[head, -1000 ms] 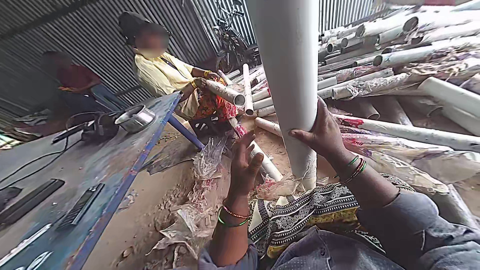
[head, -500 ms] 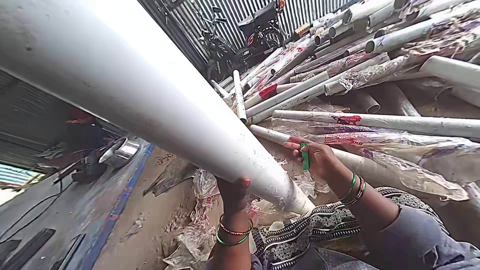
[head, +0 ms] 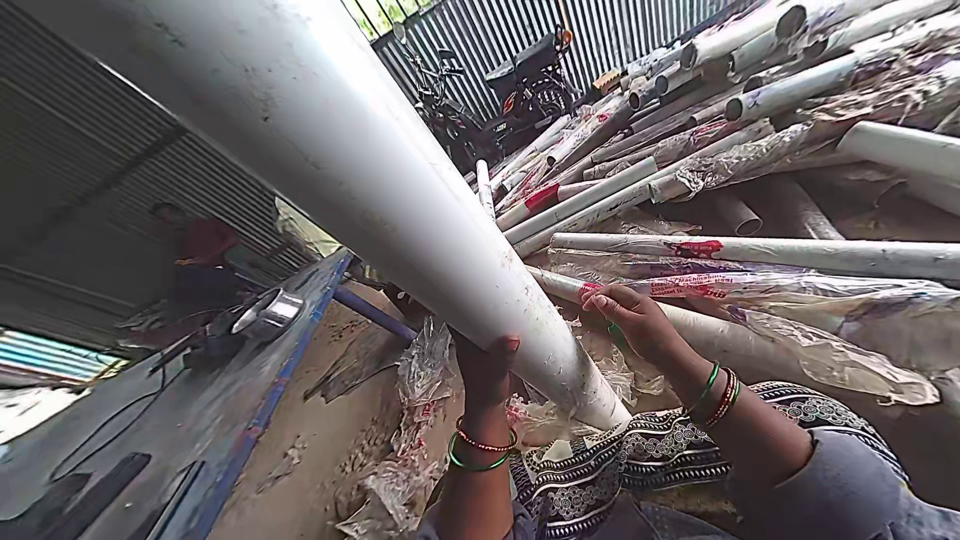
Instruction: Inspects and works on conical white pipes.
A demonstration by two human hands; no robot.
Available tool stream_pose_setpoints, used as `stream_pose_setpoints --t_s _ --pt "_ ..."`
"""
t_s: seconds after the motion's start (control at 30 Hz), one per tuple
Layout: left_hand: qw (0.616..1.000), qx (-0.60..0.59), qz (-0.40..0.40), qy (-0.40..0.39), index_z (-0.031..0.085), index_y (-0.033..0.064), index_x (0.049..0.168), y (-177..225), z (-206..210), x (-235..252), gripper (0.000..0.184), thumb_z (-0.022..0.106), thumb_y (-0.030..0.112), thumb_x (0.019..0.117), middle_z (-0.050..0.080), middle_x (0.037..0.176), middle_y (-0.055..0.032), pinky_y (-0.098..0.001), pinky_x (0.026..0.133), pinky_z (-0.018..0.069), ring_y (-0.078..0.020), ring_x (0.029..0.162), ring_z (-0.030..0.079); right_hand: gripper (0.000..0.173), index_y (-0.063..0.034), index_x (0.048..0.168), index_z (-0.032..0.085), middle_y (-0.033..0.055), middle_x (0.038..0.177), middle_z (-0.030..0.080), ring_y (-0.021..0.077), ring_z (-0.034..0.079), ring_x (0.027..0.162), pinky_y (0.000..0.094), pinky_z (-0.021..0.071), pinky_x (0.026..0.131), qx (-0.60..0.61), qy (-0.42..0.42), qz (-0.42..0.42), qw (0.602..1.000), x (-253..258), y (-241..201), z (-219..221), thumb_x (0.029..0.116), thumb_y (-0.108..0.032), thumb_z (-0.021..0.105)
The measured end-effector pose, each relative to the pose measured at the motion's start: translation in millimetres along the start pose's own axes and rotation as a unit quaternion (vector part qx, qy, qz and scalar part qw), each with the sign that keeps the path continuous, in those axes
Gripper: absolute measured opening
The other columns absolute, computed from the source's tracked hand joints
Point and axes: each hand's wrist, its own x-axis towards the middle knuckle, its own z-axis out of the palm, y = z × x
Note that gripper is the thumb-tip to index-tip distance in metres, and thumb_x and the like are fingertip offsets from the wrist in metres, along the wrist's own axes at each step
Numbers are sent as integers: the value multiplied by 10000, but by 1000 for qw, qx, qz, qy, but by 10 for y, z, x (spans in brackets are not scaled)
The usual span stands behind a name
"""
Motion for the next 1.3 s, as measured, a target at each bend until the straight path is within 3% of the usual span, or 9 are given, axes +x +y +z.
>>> stream_pose_setpoints --t_s 0.13,0.27,0.43,0.53,0.6,0.67,0.73,1.03,1.3 --pt "1000 27 -4 -2 195 -171 1374 84 -23 -97 1331 789 756 627 565 1140 9 -132 873 536 87 991 613 171 -103 988 756 -24 932 599 -5 563 855 173 464 779 -14 36 -45 998 -47 -16 38 1008 -186 607" --pt "999 50 10 10 93 -208 1432 134 -17 -157 1412 756 769 657 529 1253 -97 -132 924 509 69 1077 588 169 -75 1023 725 -76 844 686 -33 583 618 125 498 569 169 18 -62 983 -118 -122 93 1015 -85 557" --pt "992 27 121 30 -28 -78 1516 144 23 -120 1270 783 578 792 375 1469 -155 -212 1019 491 -29 1263 517 187 -85 1089 759 -74 922 733 0 651 698 171 571 667 266 -57 -126 954 -252 -214 152 1006 -106 593" --pt "976 42 212 35 93 94 1547 124 21 -109 999 762 431 885 380 1519 -25 -270 1090 460 -60 1347 473 178 -96 1126 743 -64 975 726 11 670 756 182 584 696 278 -76 -148 946 -281 -204 217 995 -132 628" --pt "960 80 266 41 350 309 1498 118 13 -105 682 728 370 934 344 1575 59 -291 1119 440 -86 1407 426 129 -114 1089 721 -73 943 737 -4 680 787 163 573 709 297 -70 -154 940 -278 -186 278 986 -113 643" --pt "944 145 293 43 597 383 1259 156 3 -120 284 660 372 983 279 1609 52 -304 1159 370 -120 1478 307 94 -127 1048 718 -89 936 736 -22 678 831 154 564 762 302 -65 -169 936 -263 -155 330 973 -110 664" --pt "935 179 304 45 686 360 1079 204 0 -140 95 628 366 1004 273 1601 16 -315 1184 336 -140 1501 256 86 -131 1037 718 -93 966 729 -14 674 904 175 559 839 294 -52 -181 937 -246 -120 369 964 -116 676" --pt "936 179 304 12 710 367 1035 323 8 -248 107 611 331 1019 206 1647 3 -302 1197 329 -135 1524 217 96 -129 1055 699 -104 950 722 -50 653 831 126 537 730 282 -32 -214 935 -285 -276 479 961 -122 682" --pt "939 180 294 -10 709 344 1039 423 16 -339 107 614 298 1020 209 1656 -7 -340 1213 311 -160 1533 201 113 -182 1083 704 -110 1007 731 -34 671 917 158 558 834 267 -24 -292 918 -264 -431 547 973 -189 681"
